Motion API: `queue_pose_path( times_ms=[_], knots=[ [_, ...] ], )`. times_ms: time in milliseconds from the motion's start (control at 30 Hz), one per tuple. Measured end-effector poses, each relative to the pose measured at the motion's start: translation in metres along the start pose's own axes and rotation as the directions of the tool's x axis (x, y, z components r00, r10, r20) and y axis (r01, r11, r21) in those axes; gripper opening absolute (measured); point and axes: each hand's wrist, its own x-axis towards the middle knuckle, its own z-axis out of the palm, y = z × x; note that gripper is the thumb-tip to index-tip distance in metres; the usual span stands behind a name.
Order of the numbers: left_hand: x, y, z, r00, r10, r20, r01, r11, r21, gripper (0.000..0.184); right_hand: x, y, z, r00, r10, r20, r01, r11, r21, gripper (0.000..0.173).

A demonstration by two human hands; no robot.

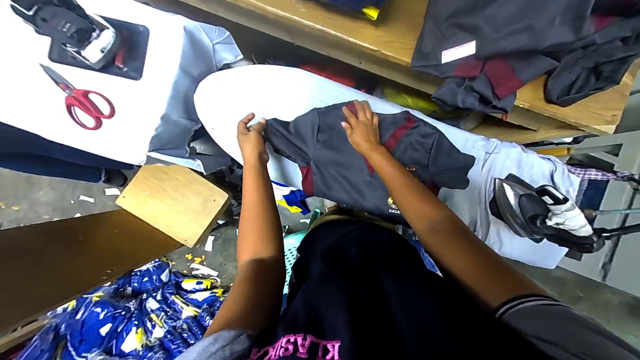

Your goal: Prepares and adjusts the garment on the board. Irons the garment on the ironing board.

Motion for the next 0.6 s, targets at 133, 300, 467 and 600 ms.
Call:
queue_pose_path(
  times_ms=[133,300,467,600],
  knots=[
    [0.002,-0.007,-0.005,0.980,0.177,-0.096,-0.165,0.979,0.116,0.042,0.001,0.012,0.015,0.999,-0.007,0.042,0.010,0.997,-0.078,0.049],
    [-0.006,-0.021,-0.019,0.974,0.223,-0.036,-0.169,0.827,0.536,0.040,0.001,0.011,0.013,0.998,0.005,0.058,0.000,0.997,-0.084,0.050],
    [-0.036,0.012,-0.014,0.916,0.386,0.108,-0.362,0.680,0.638,0.038,-0.038,0.017,-0.034,0.989,0.108,-0.102,-0.095,0.988,0.126,0.049],
    [-0.058,0.010,0.028,0.697,0.552,0.458,-0.713,0.460,0.529,0.036,-0.124,0.076,-0.101,0.938,0.229,-0.259,-0.207,0.972,0.108,0.049]
  ],
)
